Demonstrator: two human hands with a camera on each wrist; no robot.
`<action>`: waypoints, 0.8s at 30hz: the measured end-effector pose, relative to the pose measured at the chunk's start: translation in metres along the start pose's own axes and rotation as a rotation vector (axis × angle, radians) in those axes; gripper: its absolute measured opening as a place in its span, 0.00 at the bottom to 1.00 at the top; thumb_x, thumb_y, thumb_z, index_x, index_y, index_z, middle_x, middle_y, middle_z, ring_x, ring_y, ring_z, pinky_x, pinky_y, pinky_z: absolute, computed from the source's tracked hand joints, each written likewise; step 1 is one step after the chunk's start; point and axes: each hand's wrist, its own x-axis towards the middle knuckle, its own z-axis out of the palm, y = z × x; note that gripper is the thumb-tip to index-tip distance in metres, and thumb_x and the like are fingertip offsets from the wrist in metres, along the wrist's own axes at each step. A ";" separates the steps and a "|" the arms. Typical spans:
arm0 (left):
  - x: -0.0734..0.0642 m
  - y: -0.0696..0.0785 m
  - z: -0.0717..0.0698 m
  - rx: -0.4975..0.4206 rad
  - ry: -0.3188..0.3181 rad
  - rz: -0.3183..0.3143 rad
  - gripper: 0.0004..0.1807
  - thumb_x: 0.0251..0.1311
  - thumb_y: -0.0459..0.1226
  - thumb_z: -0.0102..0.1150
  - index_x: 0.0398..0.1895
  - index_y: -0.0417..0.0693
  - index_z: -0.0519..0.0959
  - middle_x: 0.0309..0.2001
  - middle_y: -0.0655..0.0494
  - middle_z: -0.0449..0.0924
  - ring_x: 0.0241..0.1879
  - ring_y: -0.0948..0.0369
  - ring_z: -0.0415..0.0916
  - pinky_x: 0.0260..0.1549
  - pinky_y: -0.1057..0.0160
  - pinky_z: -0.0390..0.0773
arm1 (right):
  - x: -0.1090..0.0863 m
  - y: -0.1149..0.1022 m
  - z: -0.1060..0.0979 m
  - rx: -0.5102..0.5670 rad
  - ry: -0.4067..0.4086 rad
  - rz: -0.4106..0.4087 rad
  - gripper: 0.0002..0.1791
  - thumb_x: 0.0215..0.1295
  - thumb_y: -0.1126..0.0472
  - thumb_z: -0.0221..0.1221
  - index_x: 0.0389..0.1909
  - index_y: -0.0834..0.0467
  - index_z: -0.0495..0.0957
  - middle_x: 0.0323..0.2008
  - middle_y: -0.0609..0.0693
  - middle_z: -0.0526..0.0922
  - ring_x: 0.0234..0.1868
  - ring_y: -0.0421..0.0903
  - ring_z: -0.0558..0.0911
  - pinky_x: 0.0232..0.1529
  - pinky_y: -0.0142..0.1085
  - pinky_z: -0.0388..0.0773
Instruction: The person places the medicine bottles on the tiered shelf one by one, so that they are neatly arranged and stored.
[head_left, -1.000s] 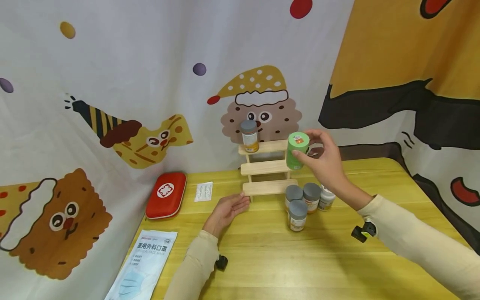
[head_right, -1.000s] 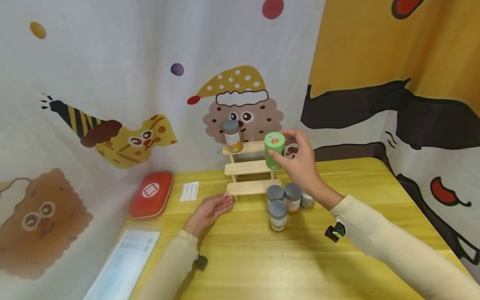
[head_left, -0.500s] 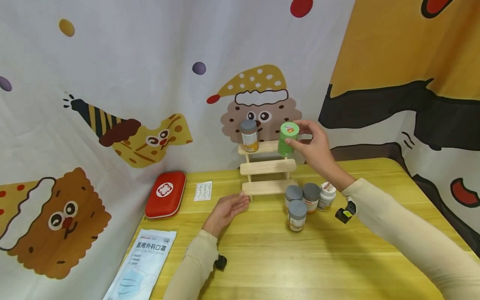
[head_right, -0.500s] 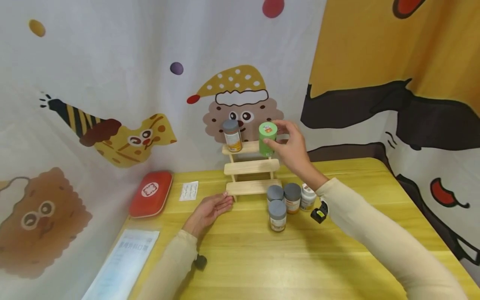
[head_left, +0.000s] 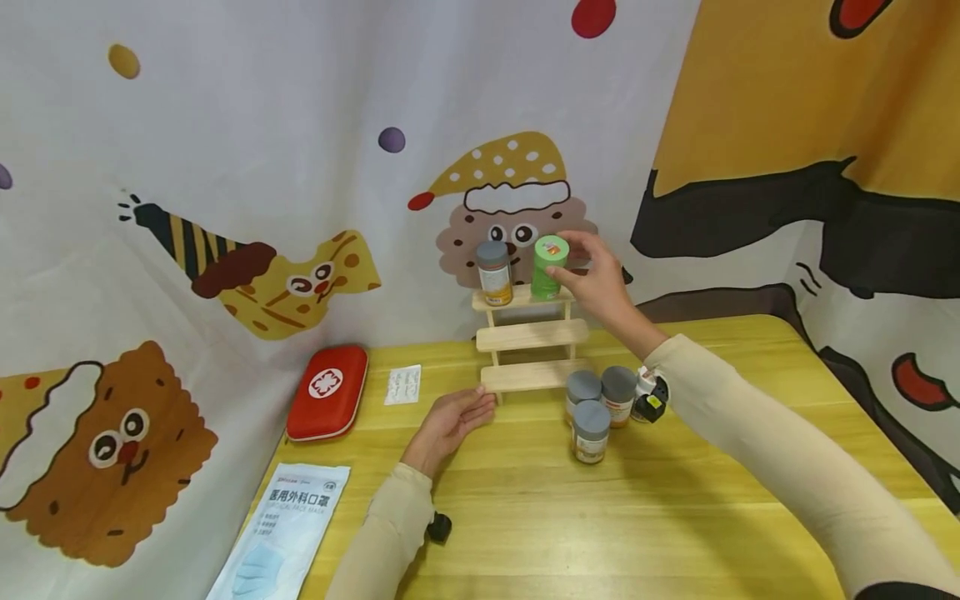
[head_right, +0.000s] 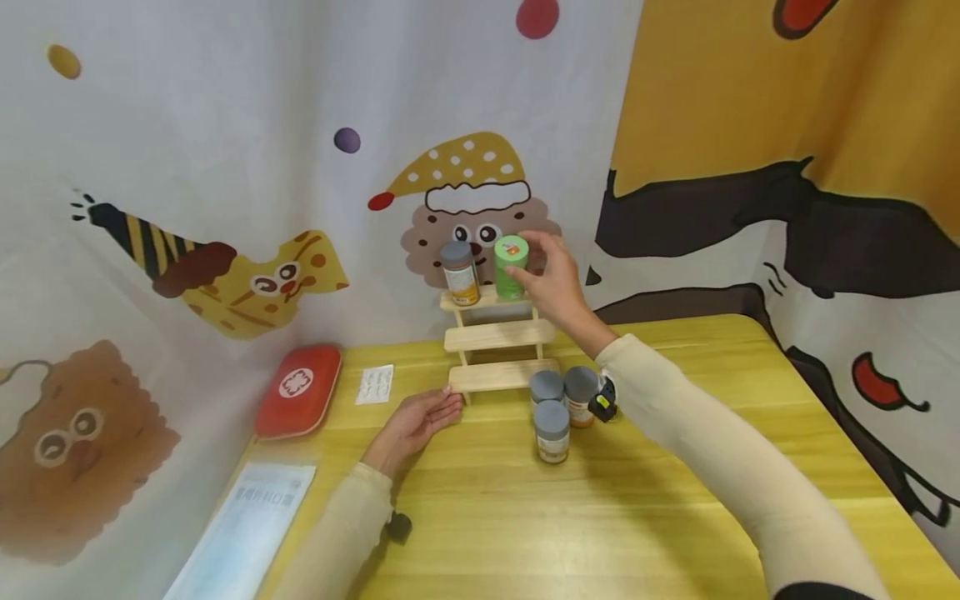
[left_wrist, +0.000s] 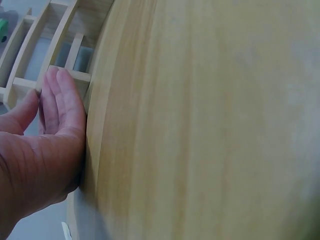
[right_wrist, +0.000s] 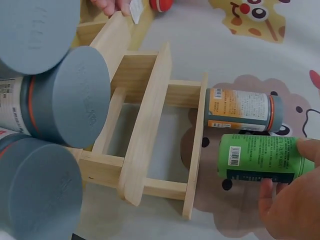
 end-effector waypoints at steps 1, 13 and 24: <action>-0.001 0.000 -0.001 -0.001 0.005 0.001 0.27 0.80 0.36 0.56 0.72 0.25 0.68 0.45 0.52 0.91 0.49 0.59 0.89 0.58 0.59 0.89 | 0.002 0.000 0.003 0.007 -0.006 0.005 0.30 0.71 0.64 0.68 0.72 0.59 0.72 0.62 0.62 0.72 0.61 0.57 0.77 0.64 0.48 0.82; -0.003 0.000 -0.001 -0.009 0.014 -0.002 0.26 0.79 0.36 0.56 0.72 0.27 0.69 0.49 0.48 0.91 0.52 0.57 0.89 0.59 0.57 0.89 | 0.013 0.005 0.027 0.001 0.013 0.064 0.30 0.70 0.65 0.69 0.71 0.60 0.73 0.62 0.61 0.72 0.61 0.56 0.80 0.63 0.46 0.85; -0.003 0.002 -0.001 -0.004 0.010 -0.011 0.26 0.80 0.37 0.56 0.71 0.28 0.70 0.49 0.50 0.91 0.53 0.56 0.88 0.60 0.57 0.88 | 0.024 0.014 0.038 -0.088 0.026 0.072 0.30 0.72 0.61 0.68 0.71 0.62 0.71 0.62 0.62 0.74 0.62 0.57 0.79 0.63 0.48 0.83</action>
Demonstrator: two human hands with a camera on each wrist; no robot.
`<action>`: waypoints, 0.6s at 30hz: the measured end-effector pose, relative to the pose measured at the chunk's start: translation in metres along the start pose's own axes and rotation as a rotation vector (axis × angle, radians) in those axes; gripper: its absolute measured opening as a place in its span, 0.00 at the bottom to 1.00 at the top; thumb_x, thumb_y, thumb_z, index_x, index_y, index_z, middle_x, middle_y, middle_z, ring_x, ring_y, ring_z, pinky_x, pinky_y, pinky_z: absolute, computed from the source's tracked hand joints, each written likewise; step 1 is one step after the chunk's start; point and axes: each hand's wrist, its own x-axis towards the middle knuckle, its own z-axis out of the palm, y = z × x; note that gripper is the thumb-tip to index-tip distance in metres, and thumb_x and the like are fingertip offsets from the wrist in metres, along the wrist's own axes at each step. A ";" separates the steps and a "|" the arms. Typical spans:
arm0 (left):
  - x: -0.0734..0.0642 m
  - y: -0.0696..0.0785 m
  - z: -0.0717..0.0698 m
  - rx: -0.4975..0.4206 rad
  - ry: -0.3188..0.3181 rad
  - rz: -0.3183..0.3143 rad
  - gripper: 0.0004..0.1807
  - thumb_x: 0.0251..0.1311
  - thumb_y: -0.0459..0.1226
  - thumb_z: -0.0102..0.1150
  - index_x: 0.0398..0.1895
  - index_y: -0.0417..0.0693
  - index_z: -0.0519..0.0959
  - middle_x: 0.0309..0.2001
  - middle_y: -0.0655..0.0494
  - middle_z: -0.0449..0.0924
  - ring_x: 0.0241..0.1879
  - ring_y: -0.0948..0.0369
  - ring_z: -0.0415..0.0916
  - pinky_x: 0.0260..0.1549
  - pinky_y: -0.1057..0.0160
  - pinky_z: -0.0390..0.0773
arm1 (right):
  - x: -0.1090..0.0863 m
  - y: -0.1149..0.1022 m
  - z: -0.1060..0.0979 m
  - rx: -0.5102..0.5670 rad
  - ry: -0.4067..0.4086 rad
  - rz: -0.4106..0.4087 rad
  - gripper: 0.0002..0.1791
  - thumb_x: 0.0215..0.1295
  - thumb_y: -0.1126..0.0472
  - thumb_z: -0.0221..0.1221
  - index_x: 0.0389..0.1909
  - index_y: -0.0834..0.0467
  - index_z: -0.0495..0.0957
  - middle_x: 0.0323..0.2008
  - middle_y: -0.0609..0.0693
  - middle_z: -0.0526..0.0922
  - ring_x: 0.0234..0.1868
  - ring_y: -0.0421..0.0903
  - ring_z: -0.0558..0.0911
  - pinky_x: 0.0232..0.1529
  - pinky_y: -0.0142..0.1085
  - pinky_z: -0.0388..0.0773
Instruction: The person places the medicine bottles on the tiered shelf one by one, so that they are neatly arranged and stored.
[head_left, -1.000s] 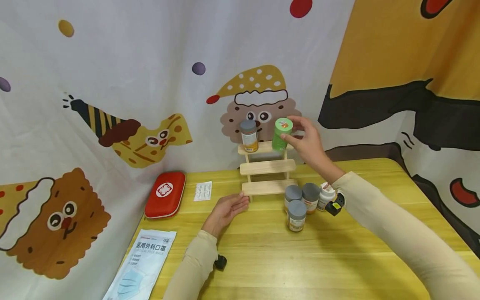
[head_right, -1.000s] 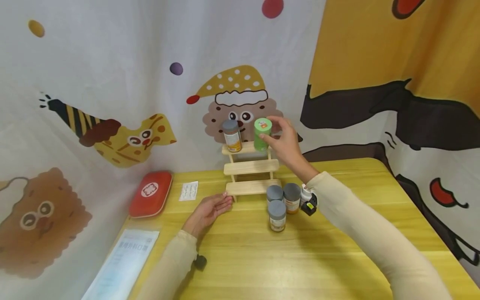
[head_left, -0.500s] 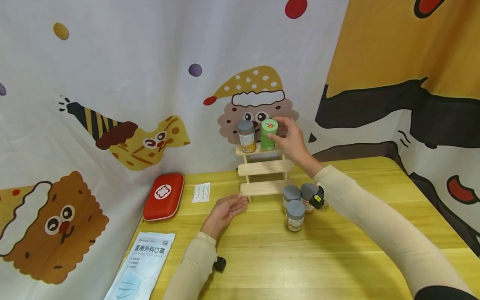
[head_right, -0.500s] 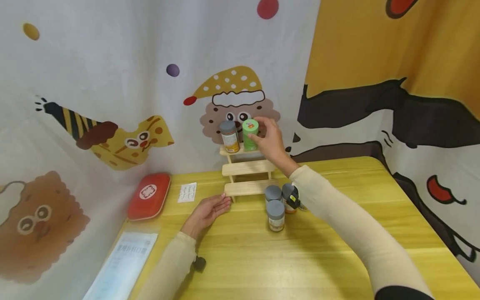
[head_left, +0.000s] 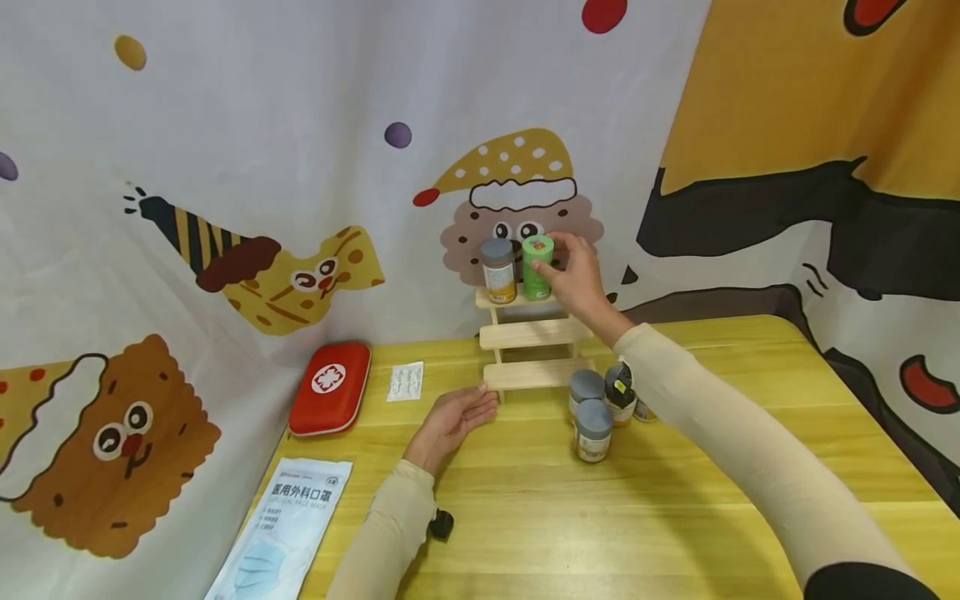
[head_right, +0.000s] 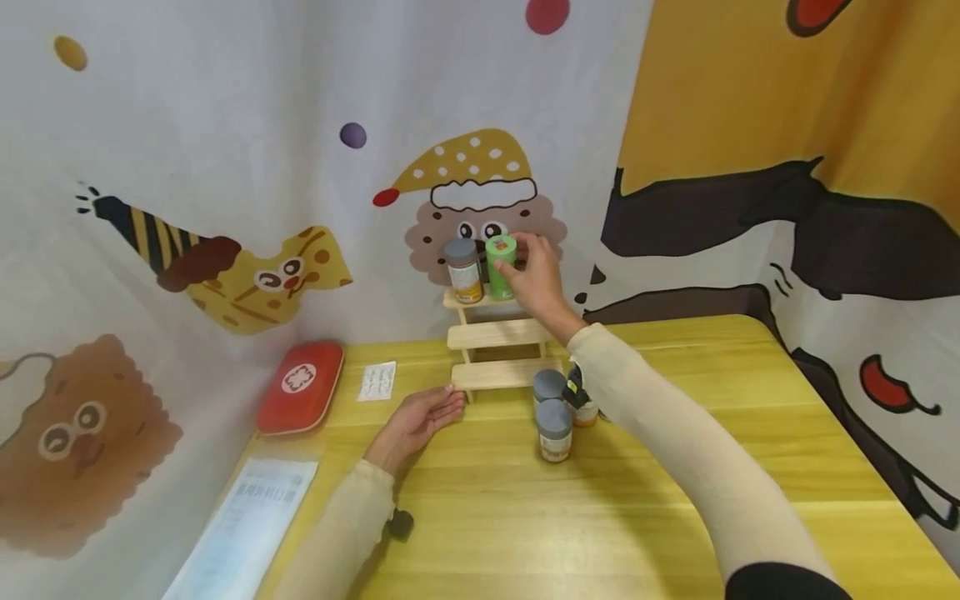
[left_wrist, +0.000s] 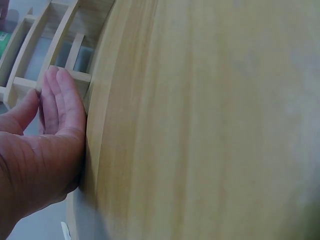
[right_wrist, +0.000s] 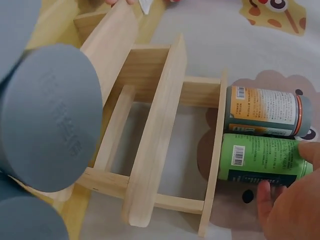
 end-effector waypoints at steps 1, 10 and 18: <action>0.001 0.000 0.000 -0.001 0.000 -0.001 0.25 0.80 0.36 0.56 0.71 0.28 0.70 0.48 0.50 0.91 0.53 0.56 0.88 0.60 0.57 0.88 | 0.001 0.000 0.000 -0.011 0.003 0.001 0.30 0.72 0.61 0.68 0.71 0.62 0.71 0.61 0.62 0.74 0.62 0.57 0.79 0.63 0.48 0.83; 0.002 0.002 0.000 -0.008 0.001 0.004 0.23 0.79 0.36 0.56 0.68 0.28 0.73 0.52 0.45 0.90 0.54 0.54 0.88 0.58 0.57 0.89 | 0.007 -0.002 0.004 -0.048 0.017 0.012 0.30 0.71 0.58 0.70 0.69 0.63 0.72 0.61 0.62 0.76 0.62 0.58 0.78 0.65 0.50 0.81; 0.001 0.002 0.001 -0.018 -0.002 -0.004 0.24 0.80 0.36 0.55 0.69 0.27 0.71 0.48 0.48 0.91 0.50 0.57 0.89 0.57 0.58 0.90 | 0.006 -0.005 0.009 -0.073 0.025 0.054 0.31 0.72 0.56 0.69 0.69 0.62 0.71 0.61 0.62 0.76 0.62 0.58 0.79 0.66 0.51 0.80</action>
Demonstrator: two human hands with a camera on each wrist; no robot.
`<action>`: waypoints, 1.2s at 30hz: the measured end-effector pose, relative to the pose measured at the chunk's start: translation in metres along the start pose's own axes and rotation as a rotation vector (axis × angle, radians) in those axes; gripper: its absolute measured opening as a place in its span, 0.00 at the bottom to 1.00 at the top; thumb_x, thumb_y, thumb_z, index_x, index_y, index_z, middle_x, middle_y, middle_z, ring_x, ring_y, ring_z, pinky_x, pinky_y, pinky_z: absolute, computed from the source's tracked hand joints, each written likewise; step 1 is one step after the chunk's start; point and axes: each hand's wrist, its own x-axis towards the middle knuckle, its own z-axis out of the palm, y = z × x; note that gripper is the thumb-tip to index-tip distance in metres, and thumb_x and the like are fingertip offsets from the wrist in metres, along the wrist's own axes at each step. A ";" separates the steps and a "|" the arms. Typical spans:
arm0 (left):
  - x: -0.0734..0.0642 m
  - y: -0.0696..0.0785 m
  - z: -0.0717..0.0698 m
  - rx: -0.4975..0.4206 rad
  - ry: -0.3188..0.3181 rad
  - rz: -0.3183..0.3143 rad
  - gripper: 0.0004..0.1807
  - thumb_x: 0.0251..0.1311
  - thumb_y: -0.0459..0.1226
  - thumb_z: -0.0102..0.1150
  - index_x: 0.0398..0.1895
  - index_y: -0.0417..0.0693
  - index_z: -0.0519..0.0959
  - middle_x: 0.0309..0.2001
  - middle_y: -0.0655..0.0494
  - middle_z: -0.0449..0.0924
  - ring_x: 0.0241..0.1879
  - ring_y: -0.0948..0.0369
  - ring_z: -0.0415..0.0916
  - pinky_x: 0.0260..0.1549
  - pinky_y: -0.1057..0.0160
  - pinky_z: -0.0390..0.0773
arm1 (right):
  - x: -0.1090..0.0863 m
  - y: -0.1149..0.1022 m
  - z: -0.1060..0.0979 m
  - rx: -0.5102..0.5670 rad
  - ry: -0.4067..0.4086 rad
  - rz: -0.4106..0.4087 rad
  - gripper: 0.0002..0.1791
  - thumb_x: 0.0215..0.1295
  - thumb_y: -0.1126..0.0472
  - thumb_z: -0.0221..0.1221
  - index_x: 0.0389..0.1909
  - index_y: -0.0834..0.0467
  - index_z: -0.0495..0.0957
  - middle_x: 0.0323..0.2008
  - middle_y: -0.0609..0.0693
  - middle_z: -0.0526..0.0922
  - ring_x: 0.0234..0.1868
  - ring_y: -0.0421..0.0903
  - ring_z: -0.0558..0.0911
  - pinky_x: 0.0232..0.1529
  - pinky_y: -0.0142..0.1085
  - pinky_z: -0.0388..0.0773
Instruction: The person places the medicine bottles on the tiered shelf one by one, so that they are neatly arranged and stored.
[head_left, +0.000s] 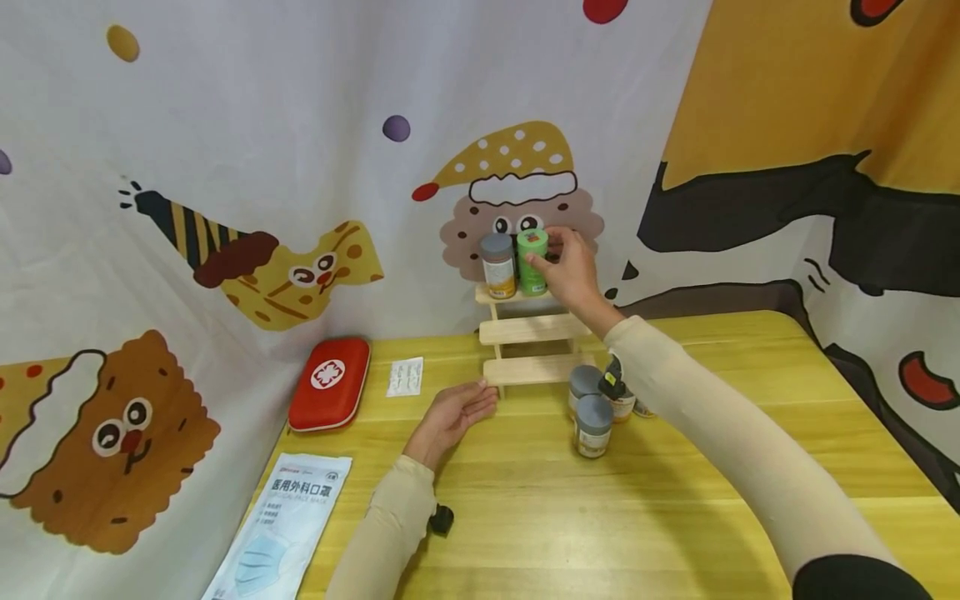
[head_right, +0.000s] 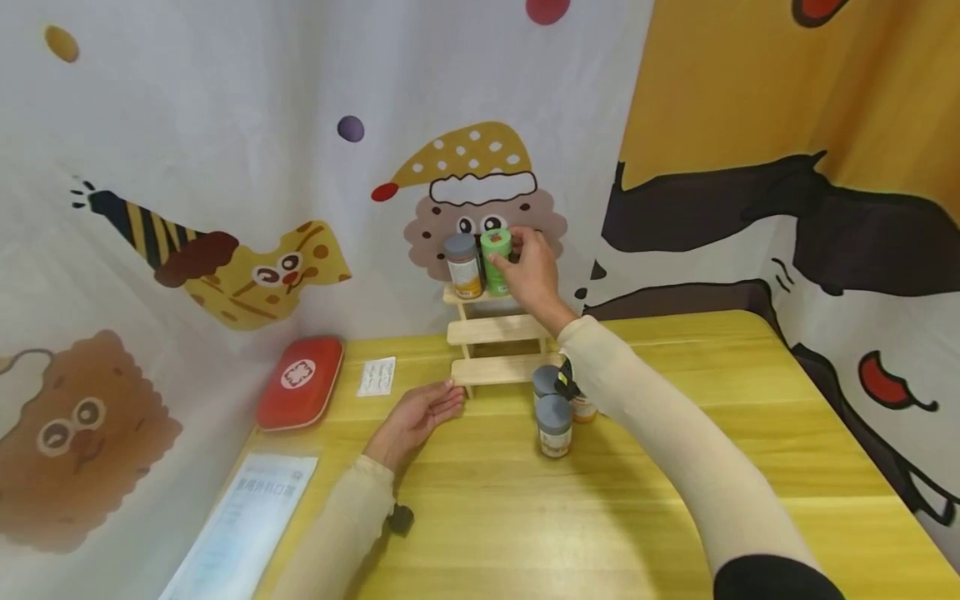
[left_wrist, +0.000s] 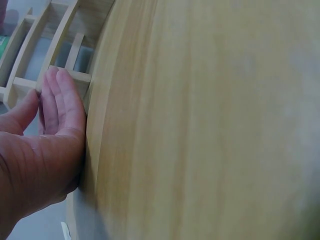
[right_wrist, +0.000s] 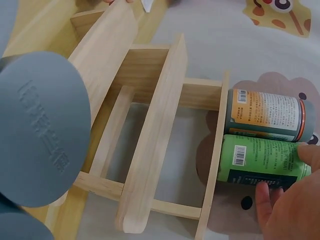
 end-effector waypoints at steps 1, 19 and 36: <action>0.000 0.000 0.001 0.002 0.000 0.000 0.24 0.80 0.36 0.55 0.70 0.27 0.71 0.48 0.49 0.91 0.49 0.58 0.89 0.57 0.59 0.90 | 0.000 0.000 0.000 -0.005 0.002 0.000 0.31 0.72 0.56 0.69 0.69 0.61 0.71 0.61 0.62 0.76 0.62 0.58 0.79 0.66 0.51 0.80; 0.003 0.001 0.003 0.014 0.010 -0.001 0.22 0.79 0.36 0.56 0.67 0.29 0.73 0.48 0.49 0.91 0.51 0.57 0.89 0.56 0.59 0.90 | -0.007 0.003 -0.008 -0.040 0.020 -0.002 0.34 0.69 0.57 0.71 0.69 0.67 0.68 0.63 0.65 0.73 0.63 0.59 0.76 0.68 0.50 0.78; 0.002 -0.001 0.000 0.020 0.021 0.007 0.22 0.79 0.37 0.57 0.66 0.30 0.74 0.47 0.51 0.91 0.53 0.55 0.88 0.56 0.59 0.90 | -0.044 0.007 -0.037 0.003 -0.090 -0.024 0.36 0.70 0.57 0.70 0.71 0.67 0.67 0.65 0.66 0.72 0.66 0.62 0.73 0.66 0.57 0.80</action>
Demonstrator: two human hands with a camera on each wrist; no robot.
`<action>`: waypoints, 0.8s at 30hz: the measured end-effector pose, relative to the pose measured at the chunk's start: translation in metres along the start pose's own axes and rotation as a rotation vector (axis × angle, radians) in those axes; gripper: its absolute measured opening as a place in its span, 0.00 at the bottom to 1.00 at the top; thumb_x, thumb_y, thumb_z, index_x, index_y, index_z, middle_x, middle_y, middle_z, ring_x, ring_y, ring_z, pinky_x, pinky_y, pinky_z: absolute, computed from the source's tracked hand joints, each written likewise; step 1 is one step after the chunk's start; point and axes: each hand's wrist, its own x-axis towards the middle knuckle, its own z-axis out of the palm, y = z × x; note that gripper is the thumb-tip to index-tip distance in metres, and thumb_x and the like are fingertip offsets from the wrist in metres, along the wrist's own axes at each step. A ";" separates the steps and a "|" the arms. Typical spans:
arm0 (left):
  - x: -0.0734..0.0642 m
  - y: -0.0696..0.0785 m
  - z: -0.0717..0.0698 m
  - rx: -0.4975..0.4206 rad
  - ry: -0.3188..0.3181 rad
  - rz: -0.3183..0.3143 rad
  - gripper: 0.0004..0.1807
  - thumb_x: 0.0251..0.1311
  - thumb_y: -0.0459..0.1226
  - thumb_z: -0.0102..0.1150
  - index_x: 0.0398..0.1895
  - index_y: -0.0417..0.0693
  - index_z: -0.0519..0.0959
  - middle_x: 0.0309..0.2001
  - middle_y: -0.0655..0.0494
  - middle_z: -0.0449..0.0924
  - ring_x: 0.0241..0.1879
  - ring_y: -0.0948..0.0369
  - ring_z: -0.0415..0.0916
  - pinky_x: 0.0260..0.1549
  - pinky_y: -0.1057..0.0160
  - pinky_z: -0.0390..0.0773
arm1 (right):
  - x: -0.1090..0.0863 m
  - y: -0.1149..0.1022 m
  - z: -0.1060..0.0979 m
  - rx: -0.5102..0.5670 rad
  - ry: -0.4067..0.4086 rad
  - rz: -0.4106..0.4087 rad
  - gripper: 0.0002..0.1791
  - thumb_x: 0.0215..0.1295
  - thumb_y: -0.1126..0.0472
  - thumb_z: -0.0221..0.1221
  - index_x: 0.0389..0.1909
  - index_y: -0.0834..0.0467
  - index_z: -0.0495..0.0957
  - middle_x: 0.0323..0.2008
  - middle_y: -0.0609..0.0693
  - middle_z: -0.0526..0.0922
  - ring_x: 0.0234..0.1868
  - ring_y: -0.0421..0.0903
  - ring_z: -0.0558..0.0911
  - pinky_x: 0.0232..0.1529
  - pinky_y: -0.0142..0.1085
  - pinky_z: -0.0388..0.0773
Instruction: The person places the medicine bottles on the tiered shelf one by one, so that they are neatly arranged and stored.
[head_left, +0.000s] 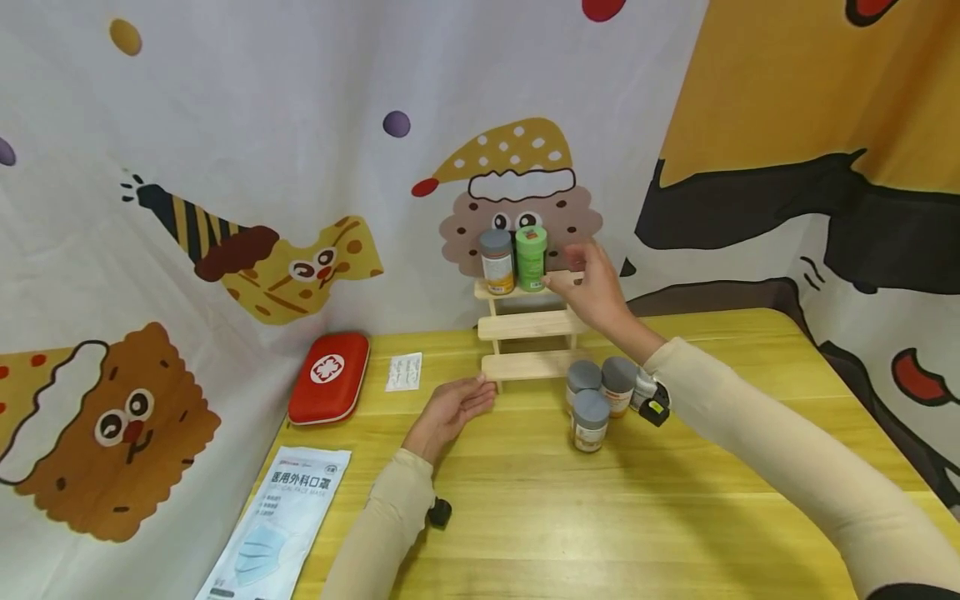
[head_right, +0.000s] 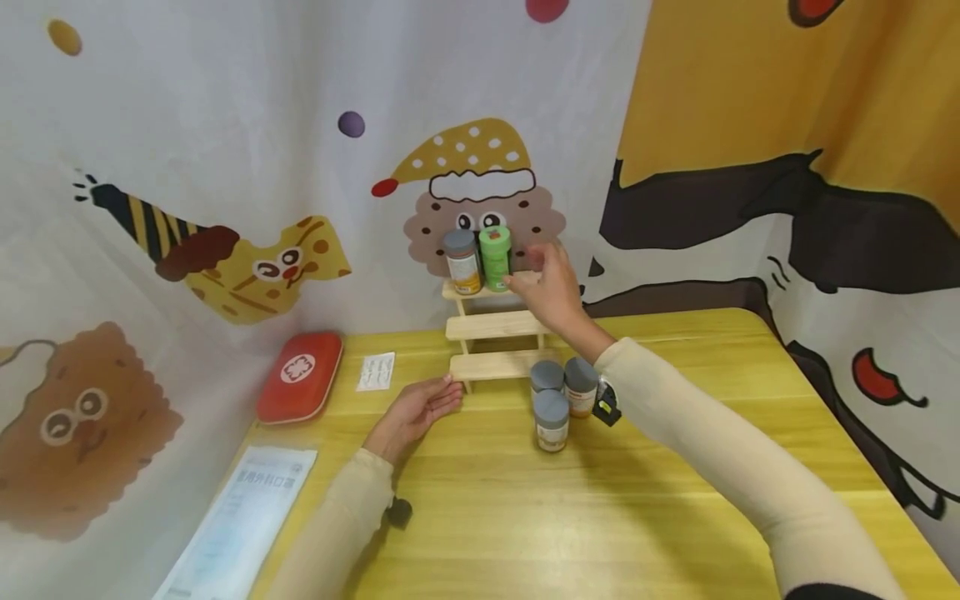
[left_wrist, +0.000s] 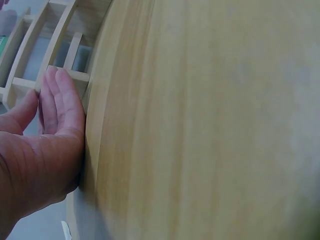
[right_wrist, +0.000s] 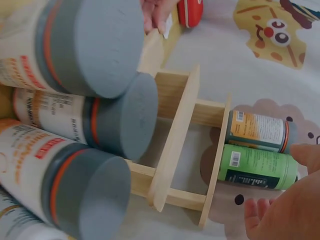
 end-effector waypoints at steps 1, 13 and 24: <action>0.000 0.000 0.000 -0.001 0.001 0.001 0.22 0.79 0.37 0.57 0.66 0.30 0.74 0.46 0.51 0.91 0.53 0.55 0.88 0.56 0.59 0.90 | -0.003 0.000 -0.001 0.006 -0.007 0.002 0.36 0.70 0.58 0.70 0.71 0.67 0.67 0.65 0.66 0.72 0.65 0.62 0.73 0.67 0.57 0.80; 0.000 -0.001 -0.001 -0.010 0.008 0.004 0.22 0.79 0.36 0.56 0.67 0.29 0.74 0.44 0.51 0.91 0.48 0.58 0.89 0.56 0.60 0.90 | -0.038 0.011 -0.018 -0.037 -0.089 -0.038 0.34 0.71 0.55 0.70 0.70 0.65 0.69 0.64 0.64 0.73 0.64 0.62 0.76 0.65 0.58 0.81; -0.001 -0.001 -0.001 -0.001 -0.003 0.008 0.23 0.79 0.37 0.56 0.67 0.28 0.73 0.45 0.51 0.92 0.52 0.56 0.89 0.57 0.60 0.90 | -0.077 0.020 -0.044 -0.078 -0.194 -0.005 0.33 0.74 0.54 0.67 0.71 0.65 0.67 0.67 0.64 0.72 0.67 0.63 0.75 0.67 0.61 0.78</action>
